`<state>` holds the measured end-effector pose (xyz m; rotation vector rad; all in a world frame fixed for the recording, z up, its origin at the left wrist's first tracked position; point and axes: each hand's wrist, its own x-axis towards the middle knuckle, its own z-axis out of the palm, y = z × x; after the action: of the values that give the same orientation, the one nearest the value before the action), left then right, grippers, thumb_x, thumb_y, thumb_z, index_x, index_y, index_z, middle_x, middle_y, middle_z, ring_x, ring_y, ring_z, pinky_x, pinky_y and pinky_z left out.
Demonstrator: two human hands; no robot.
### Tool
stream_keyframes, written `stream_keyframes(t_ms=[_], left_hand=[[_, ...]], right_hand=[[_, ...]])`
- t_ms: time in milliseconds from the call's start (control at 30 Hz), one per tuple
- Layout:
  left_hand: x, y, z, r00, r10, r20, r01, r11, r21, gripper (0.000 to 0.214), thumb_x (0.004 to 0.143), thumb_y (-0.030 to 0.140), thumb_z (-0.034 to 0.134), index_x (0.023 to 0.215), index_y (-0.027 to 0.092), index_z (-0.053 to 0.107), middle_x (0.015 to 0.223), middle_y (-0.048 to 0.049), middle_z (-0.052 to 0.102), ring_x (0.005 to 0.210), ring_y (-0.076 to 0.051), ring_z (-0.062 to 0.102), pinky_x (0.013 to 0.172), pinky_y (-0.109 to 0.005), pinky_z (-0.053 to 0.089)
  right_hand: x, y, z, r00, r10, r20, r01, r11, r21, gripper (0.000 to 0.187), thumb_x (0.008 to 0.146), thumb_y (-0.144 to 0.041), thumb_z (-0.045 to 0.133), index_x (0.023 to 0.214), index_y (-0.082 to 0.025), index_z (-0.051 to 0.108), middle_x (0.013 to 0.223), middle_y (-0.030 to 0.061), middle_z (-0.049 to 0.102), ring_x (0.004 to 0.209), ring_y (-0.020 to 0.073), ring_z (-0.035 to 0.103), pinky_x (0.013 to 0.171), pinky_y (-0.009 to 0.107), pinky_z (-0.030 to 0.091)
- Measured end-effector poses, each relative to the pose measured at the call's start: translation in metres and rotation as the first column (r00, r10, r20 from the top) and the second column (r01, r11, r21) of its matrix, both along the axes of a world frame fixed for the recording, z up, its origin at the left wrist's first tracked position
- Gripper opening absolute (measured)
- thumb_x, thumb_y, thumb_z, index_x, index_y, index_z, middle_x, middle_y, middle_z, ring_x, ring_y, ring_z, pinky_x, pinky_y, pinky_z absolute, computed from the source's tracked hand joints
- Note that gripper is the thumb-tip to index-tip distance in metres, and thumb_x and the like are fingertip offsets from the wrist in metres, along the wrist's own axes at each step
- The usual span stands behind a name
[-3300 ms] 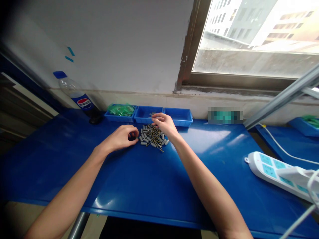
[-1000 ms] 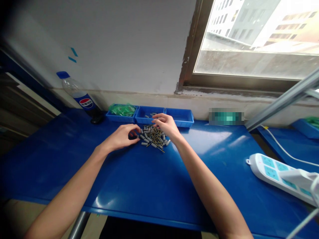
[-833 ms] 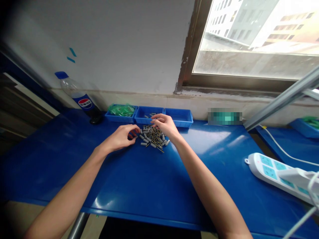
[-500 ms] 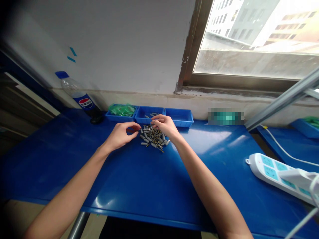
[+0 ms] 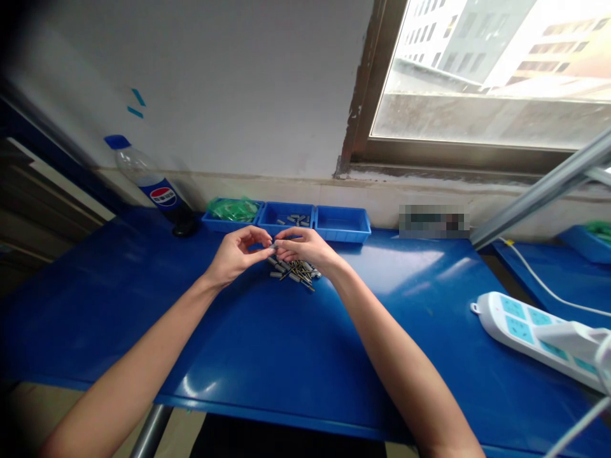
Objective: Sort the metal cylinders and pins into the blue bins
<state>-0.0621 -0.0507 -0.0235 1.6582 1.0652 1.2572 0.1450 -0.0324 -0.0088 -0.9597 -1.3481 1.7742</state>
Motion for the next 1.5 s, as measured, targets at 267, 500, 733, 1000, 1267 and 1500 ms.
stream_keyframes(t_ms=[267,500,733,1000,1267,1500], left_hand=[[-0.008,0.0,0.0,0.906,0.081,-0.415,-0.023,0.99,0.142,0.018,0.089,0.031,0.07,0.103,0.02,0.072,0.106,-0.0072,0.078,0.097,-0.024,0.075,0.094,-0.039,0.061],[-0.022,0.009,-0.014,0.691,0.029,-0.722,0.142,0.974,0.175,0.025,0.094,0.023,0.061,0.111,0.023,0.079,0.121,-0.0068,0.079,0.112,-0.028,0.075,0.104,-0.04,0.057],[-0.025,0.01,-0.014,0.654,0.071,-0.753,0.142,0.966,0.215,0.014,0.09,0.02,0.065,0.098,0.02,0.076,0.114,-0.0086,0.078,0.103,-0.027,0.074,0.094,-0.038,0.059],[-0.017,0.007,-0.012,0.803,0.104,-0.587,0.013,0.982,0.191,0.017,0.087,0.014,0.061,0.099,0.019,0.072,0.098,-0.0067,0.077,0.086,-0.021,0.074,0.083,-0.034,0.061],[0.001,0.0,-0.005,0.995,0.07,-0.075,-0.066,0.996,0.055,0.028,0.085,0.034,0.077,0.105,0.019,0.065,0.097,-0.0055,0.075,0.092,-0.02,0.076,0.089,-0.035,0.064],[0.004,0.001,-0.004,0.998,0.059,0.017,-0.059,0.998,0.003,0.037,0.08,0.037,0.083,0.103,0.018,0.061,0.089,-0.0031,0.069,0.083,-0.017,0.073,0.082,-0.032,0.065]], right_hand=[[0.003,0.01,-0.007,0.965,-0.25,0.076,0.23,0.95,0.211,0.024,0.08,-0.029,0.079,0.101,-0.018,0.076,0.082,0.0052,0.078,0.074,0.0153,0.072,0.073,0.028,0.058],[0.004,0.012,-0.004,0.935,-0.346,0.076,0.323,0.921,0.217,0.043,0.08,-0.026,0.075,0.122,-0.02,0.07,0.121,0.0116,0.078,0.103,0.0212,0.075,0.086,0.034,0.059],[0.005,0.012,-0.004,0.941,-0.324,0.099,0.3,0.932,0.206,0.027,0.083,-0.026,0.07,0.108,-0.018,0.073,0.116,0.0114,0.078,0.09,0.0172,0.075,0.077,0.029,0.058],[0.007,0.011,-0.002,0.951,-0.277,0.136,0.248,0.949,0.194,0.021,0.082,-0.027,0.07,0.102,-0.019,0.074,0.101,0.0091,0.08,0.083,0.0167,0.074,0.072,0.028,0.056],[0.003,0.004,0.001,0.976,-0.081,0.202,0.041,0.98,0.193,0.019,0.086,-0.026,0.073,0.104,-0.02,0.076,0.084,0.0046,0.079,0.07,0.0139,0.068,0.065,0.026,0.054],[0.0,-0.004,0.007,0.993,-0.01,0.12,-0.009,0.988,0.153,0.026,0.08,-0.033,0.082,0.1,-0.017,0.077,0.082,0.0056,0.079,0.07,0.0143,0.07,0.069,0.026,0.056]])
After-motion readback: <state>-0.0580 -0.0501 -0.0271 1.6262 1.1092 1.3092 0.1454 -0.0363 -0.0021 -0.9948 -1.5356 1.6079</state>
